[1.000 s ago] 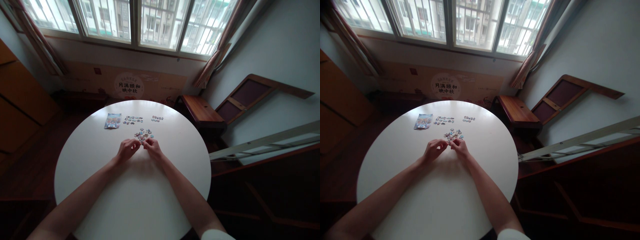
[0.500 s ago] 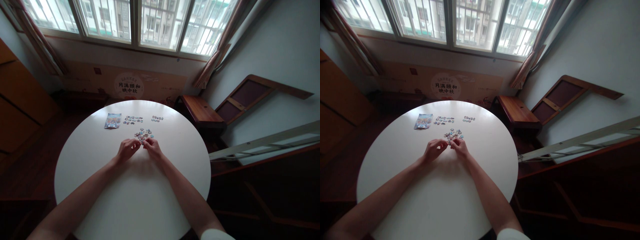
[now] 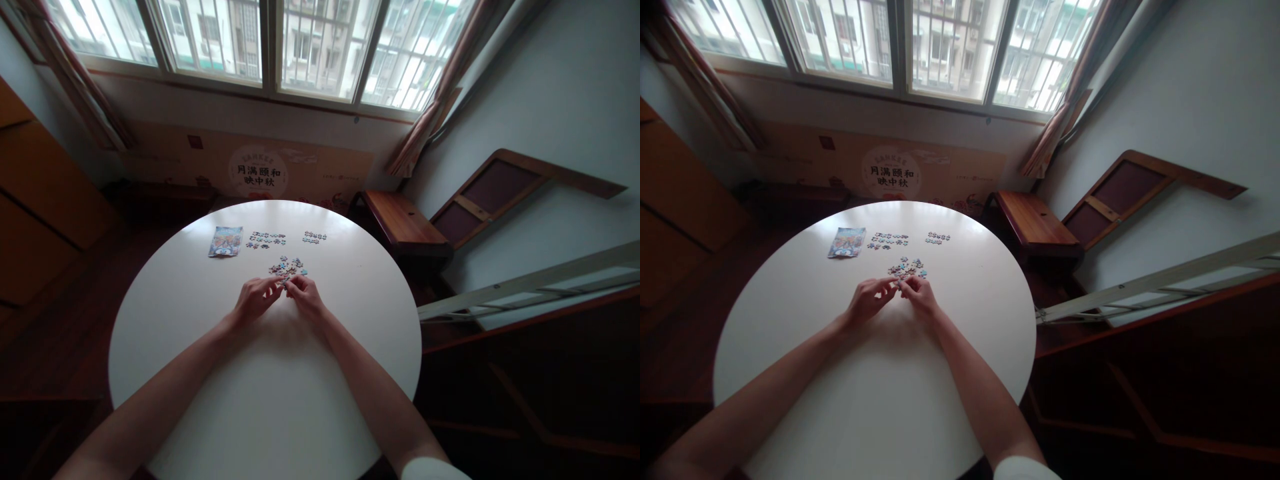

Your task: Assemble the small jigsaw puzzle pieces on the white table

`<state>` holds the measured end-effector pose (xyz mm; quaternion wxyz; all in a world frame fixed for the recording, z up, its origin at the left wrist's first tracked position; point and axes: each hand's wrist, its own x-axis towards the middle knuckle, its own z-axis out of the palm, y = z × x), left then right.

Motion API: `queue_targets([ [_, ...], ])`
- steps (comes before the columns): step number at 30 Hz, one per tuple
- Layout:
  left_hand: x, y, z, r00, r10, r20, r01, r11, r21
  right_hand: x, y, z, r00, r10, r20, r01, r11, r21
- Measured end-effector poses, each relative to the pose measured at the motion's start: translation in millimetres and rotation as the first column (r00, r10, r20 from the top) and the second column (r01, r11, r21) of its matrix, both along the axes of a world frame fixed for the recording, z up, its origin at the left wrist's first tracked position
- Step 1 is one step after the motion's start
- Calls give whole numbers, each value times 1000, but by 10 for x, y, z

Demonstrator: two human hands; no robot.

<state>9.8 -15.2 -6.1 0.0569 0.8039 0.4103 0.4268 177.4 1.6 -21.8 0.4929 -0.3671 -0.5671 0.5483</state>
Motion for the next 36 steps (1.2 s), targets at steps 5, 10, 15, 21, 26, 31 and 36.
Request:
queue_targets([
  [5,-9,4,4,998,-31,-52,31,1000,-5,1,-7,26,1000,-1,20,1,1000,-8],
  [10,-10,16,-13,998,-31,-62,32,999,14,0,-4,23,1000,-3,11,3,1000,-5],
  [15,-17,21,-24,998,-39,-48,40,999,16,-3,-1,10,1000,6,-3,-6,1000,4],
  [21,-13,26,-25,1000,-25,0,25,1000,9,0,-4,10,1000,2,22,-2,1000,21],
  [26,-14,39,-56,1000,-5,13,5,1000,7,6,-13,26,999,8,50,-9,1000,28],
  [31,-13,38,-48,1000,4,24,-4,1000,0,9,-18,35,998,15,59,-16,999,27],
  [36,-4,32,-27,999,2,50,0,999,-33,2,-20,35,999,15,45,-16,1000,27],
])
